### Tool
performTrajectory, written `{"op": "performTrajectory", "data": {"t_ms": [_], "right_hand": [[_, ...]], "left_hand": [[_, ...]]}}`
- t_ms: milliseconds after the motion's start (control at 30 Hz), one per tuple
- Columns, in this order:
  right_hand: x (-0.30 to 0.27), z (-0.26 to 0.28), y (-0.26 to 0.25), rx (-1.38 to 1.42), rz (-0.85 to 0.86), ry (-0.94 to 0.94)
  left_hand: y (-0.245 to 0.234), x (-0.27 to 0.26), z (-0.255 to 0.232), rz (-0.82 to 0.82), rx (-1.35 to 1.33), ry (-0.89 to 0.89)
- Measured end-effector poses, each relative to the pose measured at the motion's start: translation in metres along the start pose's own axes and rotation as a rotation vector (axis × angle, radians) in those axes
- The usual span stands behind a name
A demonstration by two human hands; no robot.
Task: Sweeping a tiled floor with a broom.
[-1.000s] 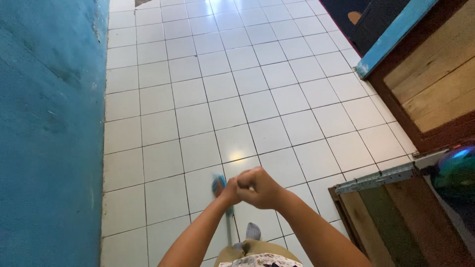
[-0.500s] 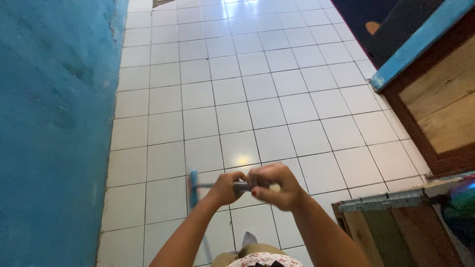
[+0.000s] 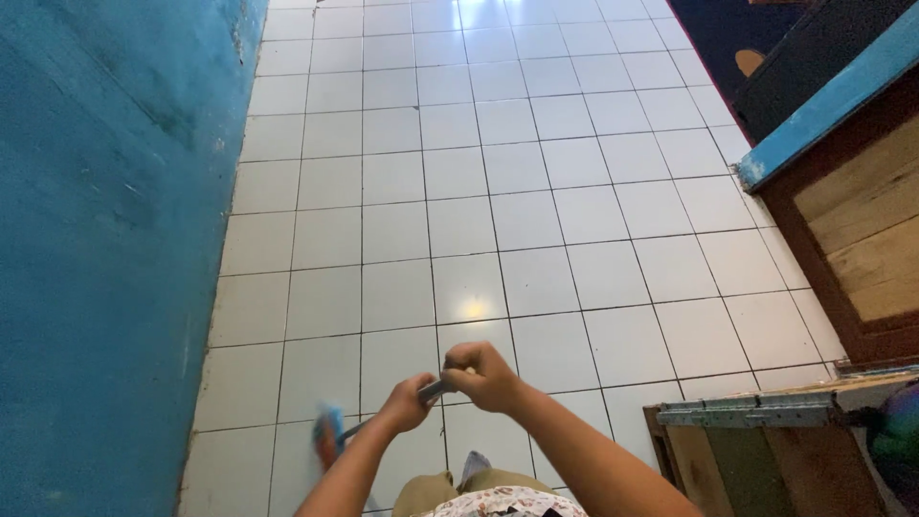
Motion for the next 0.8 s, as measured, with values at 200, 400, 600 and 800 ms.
{"op": "performTrajectory", "data": {"t_ms": [200,400,600,800], "right_hand": [[0.003,0.107,0.005,-0.289,-0.002,-0.243],[-0.002,0.136,0.043,-0.334,0.161,-0.464],[0.01,0.164,0.056,-0.288,0.058,-0.438],[0.049,0.143,0.087,0.065,-0.055,-0.419]], "left_hand": [[-0.028,0.024,-0.094,-0.065,-0.094,0.329],[-0.046,0.031,-0.122,-0.064,0.002,0.507],[-0.11,-0.005,-0.134,-0.026,-0.112,0.555],[-0.152,-0.034,-0.076,0.065,0.121,0.301]]}}
Point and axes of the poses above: each hand's wrist, its own x-axis towards the middle knuckle, its own y-axis out of the palm, z = x × y, the point moved 5 cm from there along x, towards the middle knuckle, and after that the axes turned 10 degrees about x, right-handed, at the moved point
